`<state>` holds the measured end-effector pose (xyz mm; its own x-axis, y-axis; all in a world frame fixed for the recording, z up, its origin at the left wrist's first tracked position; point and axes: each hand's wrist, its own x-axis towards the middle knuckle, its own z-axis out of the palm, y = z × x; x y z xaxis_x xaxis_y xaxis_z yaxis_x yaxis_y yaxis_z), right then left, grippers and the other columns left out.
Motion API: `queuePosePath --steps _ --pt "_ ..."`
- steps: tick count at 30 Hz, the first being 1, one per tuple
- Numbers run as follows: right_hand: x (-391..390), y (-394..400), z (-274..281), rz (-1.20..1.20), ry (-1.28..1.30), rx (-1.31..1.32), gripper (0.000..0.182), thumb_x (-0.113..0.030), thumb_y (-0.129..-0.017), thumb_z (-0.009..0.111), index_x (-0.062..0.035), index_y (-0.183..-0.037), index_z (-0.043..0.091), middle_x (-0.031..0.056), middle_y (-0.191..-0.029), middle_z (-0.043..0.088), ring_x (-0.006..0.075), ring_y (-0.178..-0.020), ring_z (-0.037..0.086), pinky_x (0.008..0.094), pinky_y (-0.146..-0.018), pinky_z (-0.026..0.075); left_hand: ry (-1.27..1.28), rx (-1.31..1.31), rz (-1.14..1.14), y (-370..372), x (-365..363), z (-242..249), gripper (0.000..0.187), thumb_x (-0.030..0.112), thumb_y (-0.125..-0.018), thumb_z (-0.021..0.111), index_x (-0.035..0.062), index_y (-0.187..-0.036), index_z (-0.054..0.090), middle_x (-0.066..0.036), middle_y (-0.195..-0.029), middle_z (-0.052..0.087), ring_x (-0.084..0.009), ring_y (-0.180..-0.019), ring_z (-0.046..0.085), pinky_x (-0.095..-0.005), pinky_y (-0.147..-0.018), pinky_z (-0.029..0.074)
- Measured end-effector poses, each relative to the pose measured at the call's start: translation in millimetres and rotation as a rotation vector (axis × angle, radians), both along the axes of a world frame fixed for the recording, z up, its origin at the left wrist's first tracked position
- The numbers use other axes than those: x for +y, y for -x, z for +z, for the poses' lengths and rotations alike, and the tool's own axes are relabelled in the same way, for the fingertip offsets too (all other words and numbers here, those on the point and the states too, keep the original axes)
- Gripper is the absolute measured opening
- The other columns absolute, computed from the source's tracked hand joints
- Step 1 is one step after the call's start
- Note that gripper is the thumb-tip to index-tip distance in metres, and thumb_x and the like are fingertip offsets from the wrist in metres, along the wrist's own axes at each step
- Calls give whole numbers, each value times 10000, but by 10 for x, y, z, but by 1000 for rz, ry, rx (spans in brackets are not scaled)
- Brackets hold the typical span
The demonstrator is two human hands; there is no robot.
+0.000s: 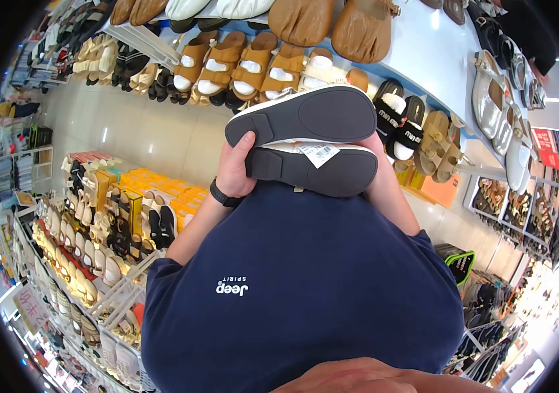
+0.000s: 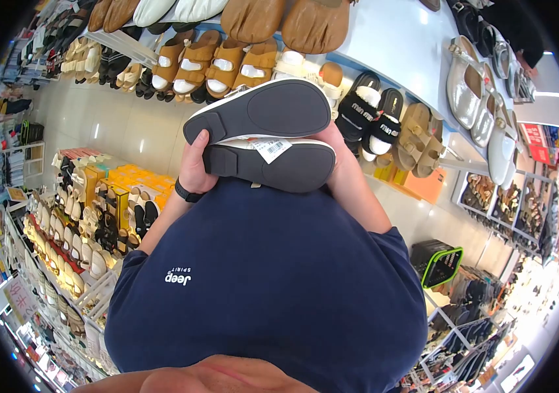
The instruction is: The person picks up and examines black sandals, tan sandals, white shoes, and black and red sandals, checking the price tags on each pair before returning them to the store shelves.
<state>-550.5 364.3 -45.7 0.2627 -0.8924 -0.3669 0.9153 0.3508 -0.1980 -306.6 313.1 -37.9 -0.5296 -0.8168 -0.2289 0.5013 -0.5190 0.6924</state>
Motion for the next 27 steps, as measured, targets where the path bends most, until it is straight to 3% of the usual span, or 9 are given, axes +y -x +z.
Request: queuePosePath --steps 8,13,17,19,20,23,24,25,27 --pt "34 12 8 -14 2 67 457 -330 -970 476 18 -1262 525 150 -1220 604 249 -1084 606 391 -955 493 45 39 -13 -4 -19 39 447 151 -897 616 -5 -1288 465 -104 -1233 569 -197 -1124 559 -345 -962 458" --pt "88 113 53 -25 7 105 475 -347 -972 470 20 -1270 516 150 -1227 601 249 -1091 602 393 -962 488 185 26 121 -128 -76 11 476 71 -823 692 -27 -1249 502 -115 -1164 609 -194 -1051 596 -332 -921 479" --pt "115 44 385 82 -176 323 676 -556 -947 379 -33 -1373 422 172 -1334 509 311 -1201 518 544 -1019 376 455 -207 247 -413 -170 -93 519 40 -769 735 -46 -1230 512 -118 -1102 641 -192 -987 623 -325 -883 494" --pt "113 22 432 135 -150 264 738 -627 -927 334 -72 -1410 388 185 -1380 461 344 -1245 474 626 -1024 315 843 -557 281 -515 -166 63 388 80 -749 747 -48 -1079 588 -114 -985 671 -211 -865 660 -320 -781 525" --pt "112 -5 412 123 -160 251 764 -678 -903 337 -121 -1424 381 192 -1405 427 377 -1252 458 710 -985 278 1122 -611 205 -515 -212 293 348 105 -729 764 -30 -1007 604 -130 -955 668 -235 -819 664 -325 -728 530" --pt "72 -88 402 78 3 -31 803 -693 -897 339 -77 -1410 386 194 -1383 449 366 -1246 469 628 -1022 323 1754 -515 -24 -512 -346 466 210 126 -666 745 25 -801 620 -153 -899 655 -277 -711 659 -339 -570 528" --pt "18 -113 278 34 -35 22 864 -731 -866 367 -46 -1392 392 175 -1364 474 324 -1246 477 510 -1066 339 1873 -473 -71 -469 -345 534 183 101 -660 719 24 -791 617 -147 -899 654 -271 -713 657 -330 -562 527" --pt "14 -90 244 50 -3 -39 769 -635 -901 411 -13 -1352 427 173 -1331 509 301 -1209 515 424 -1052 386 1992 -428 -118 -412 -335 586 159 77 -654 692 23 -781 615 -141 -898 653 -265 -714 656 -322 -555 526" --pt "8 -65 179 34 34 29 573 -399 -910 508 -29 -1341 436 163 -1326 504 301 -1210 513 426 -1032 412 2068 -399 -107 -397 -328 582 167 57 -645 671 13 -793 609 -143 -920 647 -269 -733 648 -314 -549 529"
